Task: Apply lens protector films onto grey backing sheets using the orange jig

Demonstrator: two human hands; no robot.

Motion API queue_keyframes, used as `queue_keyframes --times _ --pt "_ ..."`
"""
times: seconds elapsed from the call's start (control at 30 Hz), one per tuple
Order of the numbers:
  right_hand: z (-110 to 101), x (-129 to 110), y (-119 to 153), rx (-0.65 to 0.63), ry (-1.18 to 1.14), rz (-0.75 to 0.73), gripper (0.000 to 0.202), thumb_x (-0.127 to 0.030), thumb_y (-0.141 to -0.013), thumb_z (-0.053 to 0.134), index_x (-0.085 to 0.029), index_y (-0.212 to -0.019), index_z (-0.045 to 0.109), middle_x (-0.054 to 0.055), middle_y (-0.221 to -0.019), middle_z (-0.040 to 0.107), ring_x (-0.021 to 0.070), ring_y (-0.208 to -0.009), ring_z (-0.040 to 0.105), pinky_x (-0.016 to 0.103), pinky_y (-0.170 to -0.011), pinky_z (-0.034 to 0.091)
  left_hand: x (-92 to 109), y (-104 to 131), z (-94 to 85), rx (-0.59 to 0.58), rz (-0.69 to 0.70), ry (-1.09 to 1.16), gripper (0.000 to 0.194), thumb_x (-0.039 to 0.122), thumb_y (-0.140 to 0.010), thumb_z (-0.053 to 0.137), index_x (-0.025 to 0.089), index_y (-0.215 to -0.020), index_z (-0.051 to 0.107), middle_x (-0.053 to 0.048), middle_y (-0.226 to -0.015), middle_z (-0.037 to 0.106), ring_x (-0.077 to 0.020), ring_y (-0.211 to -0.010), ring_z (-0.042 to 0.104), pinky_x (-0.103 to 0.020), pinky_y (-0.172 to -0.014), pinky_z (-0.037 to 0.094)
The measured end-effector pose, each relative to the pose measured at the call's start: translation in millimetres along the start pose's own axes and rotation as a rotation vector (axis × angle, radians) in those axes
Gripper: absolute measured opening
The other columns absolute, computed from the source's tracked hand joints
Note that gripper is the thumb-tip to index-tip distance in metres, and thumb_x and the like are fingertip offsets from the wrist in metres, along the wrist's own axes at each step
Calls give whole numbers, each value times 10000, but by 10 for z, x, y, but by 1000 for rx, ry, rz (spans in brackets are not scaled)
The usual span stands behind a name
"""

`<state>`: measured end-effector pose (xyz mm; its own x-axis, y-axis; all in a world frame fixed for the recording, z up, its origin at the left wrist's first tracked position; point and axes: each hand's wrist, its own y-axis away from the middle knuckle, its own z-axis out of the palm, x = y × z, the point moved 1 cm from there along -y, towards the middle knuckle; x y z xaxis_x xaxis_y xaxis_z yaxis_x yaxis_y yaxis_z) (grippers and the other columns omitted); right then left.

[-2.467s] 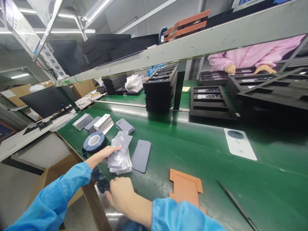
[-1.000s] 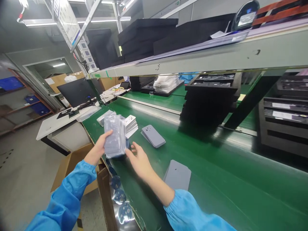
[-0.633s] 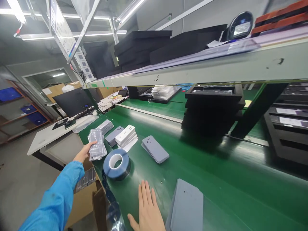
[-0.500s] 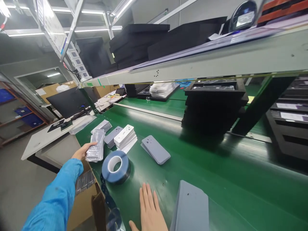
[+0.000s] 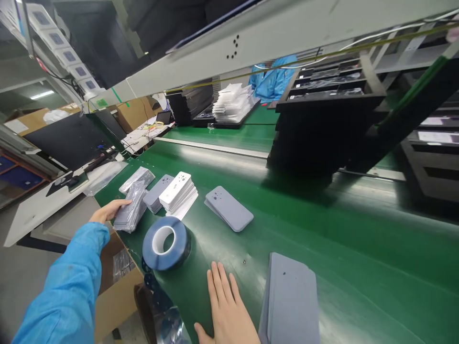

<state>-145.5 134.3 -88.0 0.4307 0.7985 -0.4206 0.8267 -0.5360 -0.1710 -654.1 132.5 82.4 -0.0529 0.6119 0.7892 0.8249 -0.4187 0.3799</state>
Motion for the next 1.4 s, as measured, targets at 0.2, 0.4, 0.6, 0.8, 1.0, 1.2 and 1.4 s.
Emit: queue_keyframes --times 0.2,0.4,0.6,0.8,1.0,1.2,1.4 --pt "-168 -126 -24 -2 58 3 914 -594 -904 527 -50 -1607 314 195 -1701 161 417 -1577 117 614 -1261 175 37 262 -76 250 299 -101 727 355 -798 832 123 -1412 519 -198 -1572 438 -375 -1490 352 -501 -1217 310" --pt "-373 -224 -75 -128 51 14 941 -570 -899 560 22 -1587 311 262 -1678 162 432 -1572 109 612 -1255 194 -795 1266 426 123 559 -79 715 523 -832 733 191 -1434 539 -149 -1540 519 -345 -1455 445 -482 -1210 344" --pt "-656 -304 -36 -227 -77 42 825 -474 -931 568 12 -1566 368 240 -1682 177 409 -1575 117 587 -1270 192 -1378 1873 1178 -46 616 -20 867 562 -820 761 228 -1546 426 -132 -1658 356 -353 -1506 373 -473 -1240 312" --pt "-937 -367 392 -182 -214 133 643 -424 -993 525 -10 -1483 512 241 -1591 430 378 -1504 364 525 -1248 303 -1056 1835 1718 -118 710 74 815 496 -822 788 211 -1515 467 -133 -1625 413 -326 -1515 363 -450 -1264 258" --pt "-1218 -496 1027 -136 -402 208 472 -366 -993 541 -93 -1366 637 190 -1398 622 321 -1291 594 473 -1133 461 -672 1855 2007 -84 704 179 725 409 -817 811 192 -1444 520 -161 -1569 477 -308 -1452 454 -440 -1223 333" --pt "-1132 -803 1634 -135 -714 330 379 -383 -1007 514 -187 -1280 689 111 -1230 714 262 -1139 678 404 -1026 522 -1400 2556 1493 162 620 273 537 590 -1023 401 187 -1338 562 -150 -1365 622 -245 -1212 626 -382 -980 529" --pt "-561 -1018 1927 -162 -951 342 332 -345 -999 528 -180 -1222 710 95 -1120 747 234 -1029 714 369 -938 563 -2769 3608 1354 160 450 256 569 686 -877 573 181 -1120 671 -134 -1184 711 -265 -1082 691 -365 -876 550"
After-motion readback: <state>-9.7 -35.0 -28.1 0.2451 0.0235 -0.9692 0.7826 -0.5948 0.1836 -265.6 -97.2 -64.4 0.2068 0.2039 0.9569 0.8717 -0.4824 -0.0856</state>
